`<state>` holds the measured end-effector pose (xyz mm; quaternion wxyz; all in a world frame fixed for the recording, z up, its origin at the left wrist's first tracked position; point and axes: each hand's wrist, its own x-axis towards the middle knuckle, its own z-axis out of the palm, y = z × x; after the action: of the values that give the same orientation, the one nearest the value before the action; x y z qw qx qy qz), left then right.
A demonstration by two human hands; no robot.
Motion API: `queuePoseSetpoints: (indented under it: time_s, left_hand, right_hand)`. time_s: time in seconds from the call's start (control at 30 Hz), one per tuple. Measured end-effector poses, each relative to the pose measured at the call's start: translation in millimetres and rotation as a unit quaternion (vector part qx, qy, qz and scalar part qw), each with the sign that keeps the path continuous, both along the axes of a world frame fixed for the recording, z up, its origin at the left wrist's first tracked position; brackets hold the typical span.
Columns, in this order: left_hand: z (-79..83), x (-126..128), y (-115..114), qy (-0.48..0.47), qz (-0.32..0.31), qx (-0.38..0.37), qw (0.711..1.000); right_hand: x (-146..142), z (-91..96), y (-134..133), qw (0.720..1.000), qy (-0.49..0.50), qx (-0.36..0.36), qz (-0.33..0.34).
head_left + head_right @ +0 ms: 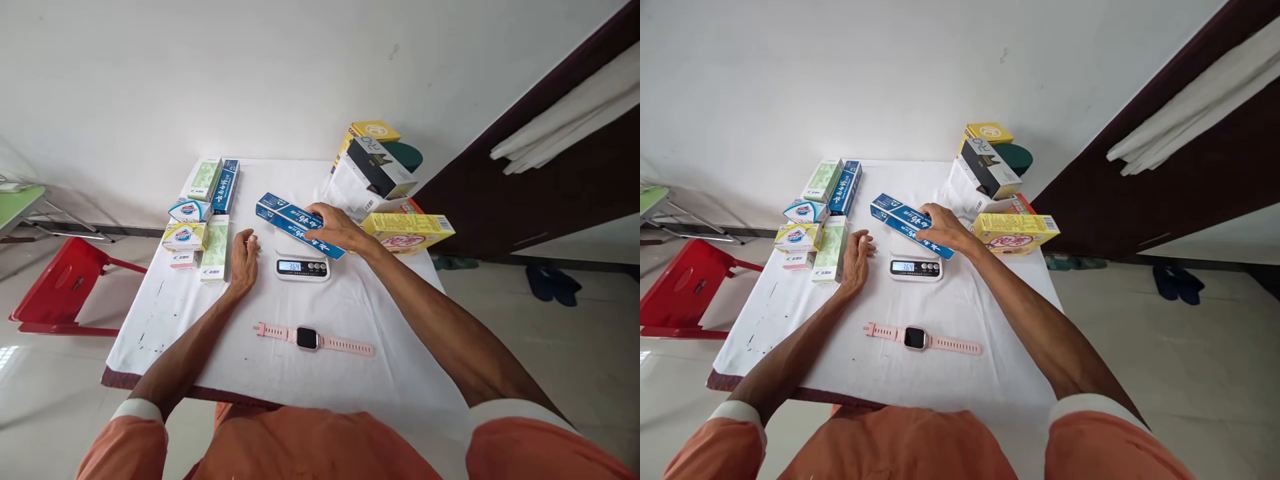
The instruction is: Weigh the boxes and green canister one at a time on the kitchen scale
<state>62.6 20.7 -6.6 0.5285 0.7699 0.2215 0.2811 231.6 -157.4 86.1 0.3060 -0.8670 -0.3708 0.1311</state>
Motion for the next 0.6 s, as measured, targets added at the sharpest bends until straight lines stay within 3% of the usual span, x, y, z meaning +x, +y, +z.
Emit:
queuePoseSetpoints:
  time_s: [0.37, 0.43, 0.53, 0.6]
  left_hand:
    - [-0.6, 2.5, 1.3, -0.014, 0.012, -0.007, 1.0]
    - [-1.0, 2.6, 2.2, -0.018, 0.01, -0.014, 1.0]
    - [-1.7, 3.2, 2.9, -0.023, 0.009, -0.018, 1.0]
    - [-2.3, 3.7, 2.8, -0.027, 0.012, -0.016, 0.999]
  right_hand:
    - [-0.7, -8.0, 6.7, 0.995, -0.08, -0.043, 0.029]
    - [-9.1, -1.9, 1.5, 0.993, -0.118, 0.012, 0.015]
    - [-33.3, 6.7, -16.4, 0.972, -0.142, 0.182, -0.037]
    - [-53.4, 4.5, -33.8, 0.948, -0.104, 0.283, -0.1]
